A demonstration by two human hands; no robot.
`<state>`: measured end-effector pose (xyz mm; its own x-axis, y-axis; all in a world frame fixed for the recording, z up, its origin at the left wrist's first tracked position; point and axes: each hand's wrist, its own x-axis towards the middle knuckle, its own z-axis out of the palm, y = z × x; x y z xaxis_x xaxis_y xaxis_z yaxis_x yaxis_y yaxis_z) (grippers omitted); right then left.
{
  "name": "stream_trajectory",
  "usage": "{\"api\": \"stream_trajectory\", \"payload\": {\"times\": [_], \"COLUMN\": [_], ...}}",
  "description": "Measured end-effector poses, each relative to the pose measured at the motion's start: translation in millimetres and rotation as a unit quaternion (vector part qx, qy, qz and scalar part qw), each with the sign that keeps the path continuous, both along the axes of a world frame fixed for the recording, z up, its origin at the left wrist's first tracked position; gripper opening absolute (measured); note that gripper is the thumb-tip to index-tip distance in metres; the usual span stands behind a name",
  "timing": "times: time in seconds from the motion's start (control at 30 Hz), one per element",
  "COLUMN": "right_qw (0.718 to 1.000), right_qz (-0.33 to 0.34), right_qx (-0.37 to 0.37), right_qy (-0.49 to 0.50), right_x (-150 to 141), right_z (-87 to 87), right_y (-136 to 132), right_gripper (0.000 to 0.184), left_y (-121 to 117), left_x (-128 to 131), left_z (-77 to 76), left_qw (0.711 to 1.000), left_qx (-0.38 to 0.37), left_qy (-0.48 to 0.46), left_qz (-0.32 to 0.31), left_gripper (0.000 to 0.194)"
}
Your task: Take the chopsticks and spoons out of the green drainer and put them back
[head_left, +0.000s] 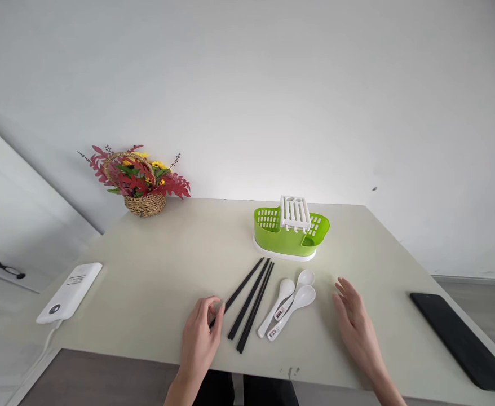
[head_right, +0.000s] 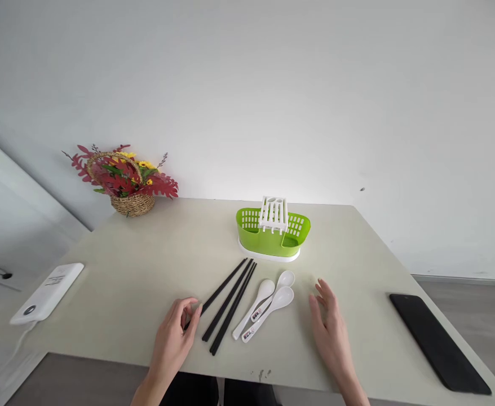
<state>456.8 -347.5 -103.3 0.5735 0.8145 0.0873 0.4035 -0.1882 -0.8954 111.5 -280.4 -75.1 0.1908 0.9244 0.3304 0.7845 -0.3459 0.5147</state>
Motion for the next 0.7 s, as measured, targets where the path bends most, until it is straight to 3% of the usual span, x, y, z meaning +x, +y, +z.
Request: {"api": "stream_trajectory", "payload": {"times": [0.33, 0.57, 0.7], "right_qw": [0.998, 0.999, 0.999], "right_qz": [-0.05, -0.048, -0.042], "right_qx": [-0.023, -0.025, -0.022], "right_qy": [0.01, 0.003, -0.005], "right_x": [-8.8, -6.6, -4.6], "right_z": [1.7, -3.0, -5.9], "right_y": [-7.7, -9.2, -9.4], "right_gripper": [0.061, 0.056, 0.055], "left_y": [21.5, 30.3, 36.8], "left_x": [-5.7, 14.2, 15.1], "left_z": [12.5, 23.9, 25.4], "left_qw": [0.984, 0.94, 0.951], "left_qx": [0.04, -0.009, -0.044], "left_qy": [0.168, 0.341, 0.304], "left_qz": [-0.031, -0.033, -0.028], "left_gripper": [0.027, 0.021, 0.015]}}
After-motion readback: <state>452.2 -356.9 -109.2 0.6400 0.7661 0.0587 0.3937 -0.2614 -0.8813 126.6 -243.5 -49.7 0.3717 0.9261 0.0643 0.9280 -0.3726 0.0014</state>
